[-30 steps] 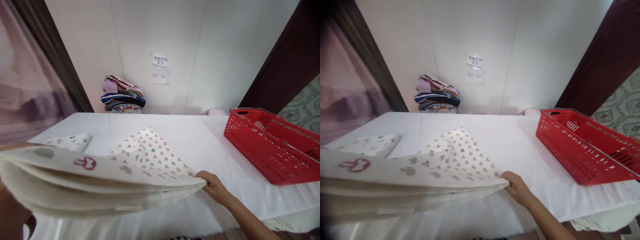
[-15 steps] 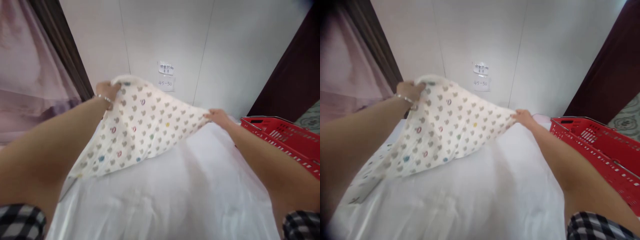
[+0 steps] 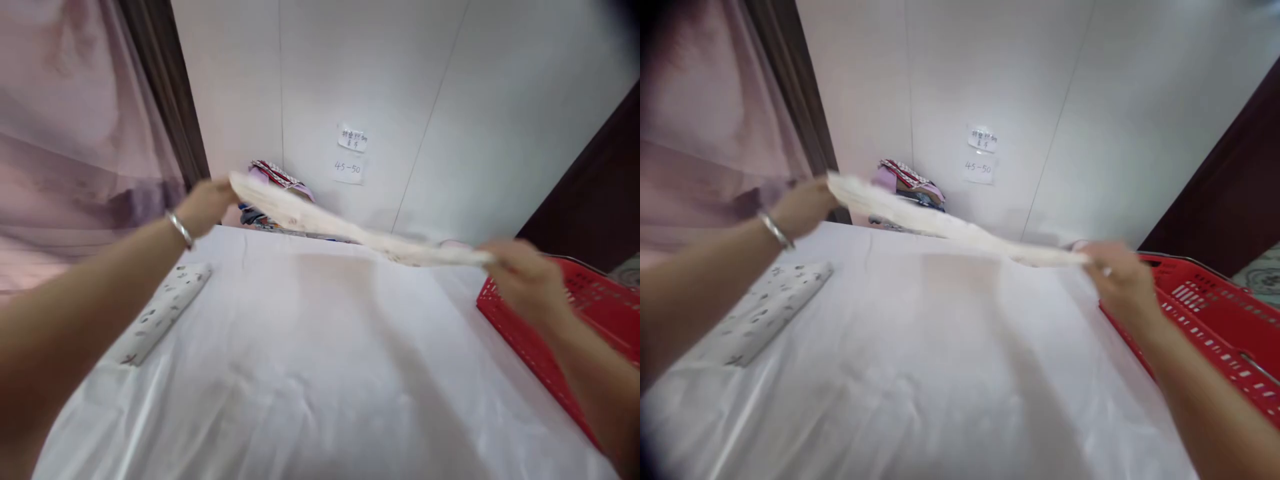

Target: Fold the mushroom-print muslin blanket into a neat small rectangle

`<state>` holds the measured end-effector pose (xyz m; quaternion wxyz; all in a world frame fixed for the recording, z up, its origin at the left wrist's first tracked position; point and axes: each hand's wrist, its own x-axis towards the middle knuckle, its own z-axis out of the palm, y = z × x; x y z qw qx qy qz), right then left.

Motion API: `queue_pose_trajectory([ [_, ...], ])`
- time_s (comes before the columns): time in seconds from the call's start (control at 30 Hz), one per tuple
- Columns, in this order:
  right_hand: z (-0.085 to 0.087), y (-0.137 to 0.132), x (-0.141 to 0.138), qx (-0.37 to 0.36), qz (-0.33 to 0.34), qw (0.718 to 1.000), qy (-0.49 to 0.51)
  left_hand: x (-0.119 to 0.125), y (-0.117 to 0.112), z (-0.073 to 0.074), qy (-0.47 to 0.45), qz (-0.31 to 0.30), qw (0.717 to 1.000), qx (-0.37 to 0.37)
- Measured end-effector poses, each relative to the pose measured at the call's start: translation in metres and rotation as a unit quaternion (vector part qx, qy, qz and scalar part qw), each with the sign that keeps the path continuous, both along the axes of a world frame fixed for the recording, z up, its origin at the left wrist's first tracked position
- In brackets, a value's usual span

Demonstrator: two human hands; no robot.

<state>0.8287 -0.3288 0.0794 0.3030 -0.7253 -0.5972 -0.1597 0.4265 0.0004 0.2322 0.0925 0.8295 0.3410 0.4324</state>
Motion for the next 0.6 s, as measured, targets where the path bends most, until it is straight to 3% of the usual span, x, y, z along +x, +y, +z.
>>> queue_pose_trajectory([
  [0.07, -0.015, -0.018, -0.005, -0.025, 0.041, 0.999, -0.022, -0.019, -0.013, -0.077, 0.040, -0.022, 0.998, -0.051],
  [0.17, -0.060, -0.045, -0.026, -0.095, 0.110, 0.989, -0.038, -0.042, -0.033, -0.188, 0.103, -0.064, 0.974, -0.192],
  [0.23, -0.094, -0.062, -0.040, -0.146, 0.136, 0.980, -0.027, -0.053, -0.045, -0.241, 0.114, -0.066, 0.958, -0.254],
  [0.27, -0.108, -0.068, -0.046, -0.152, 0.135, 0.979, -0.021, -0.058, -0.050, -0.259, 0.107, -0.061, 0.955, -0.269],
  [0.3, -0.119, -0.073, -0.049, -0.148, 0.127, 0.981, -0.016, -0.062, -0.055, -0.271, 0.089, -0.050, 0.956, -0.276],
  [0.37, -0.131, -0.080, -0.050, -0.124, 0.095, 0.988, -0.013, -0.068, -0.062, -0.280, 0.061, -0.042, 0.957, -0.280],
  [0.5, -0.139, -0.087, -0.044, -0.121, 0.074, 0.989, -0.033, -0.074, -0.072, -0.272, 0.074, -0.050, 0.955, -0.284],
  [0.6, -0.148, -0.090, -0.044, -0.151, 0.082, 0.984, -0.054, -0.074, -0.083, -0.268, 0.071, -0.013, 0.947, -0.314],
])
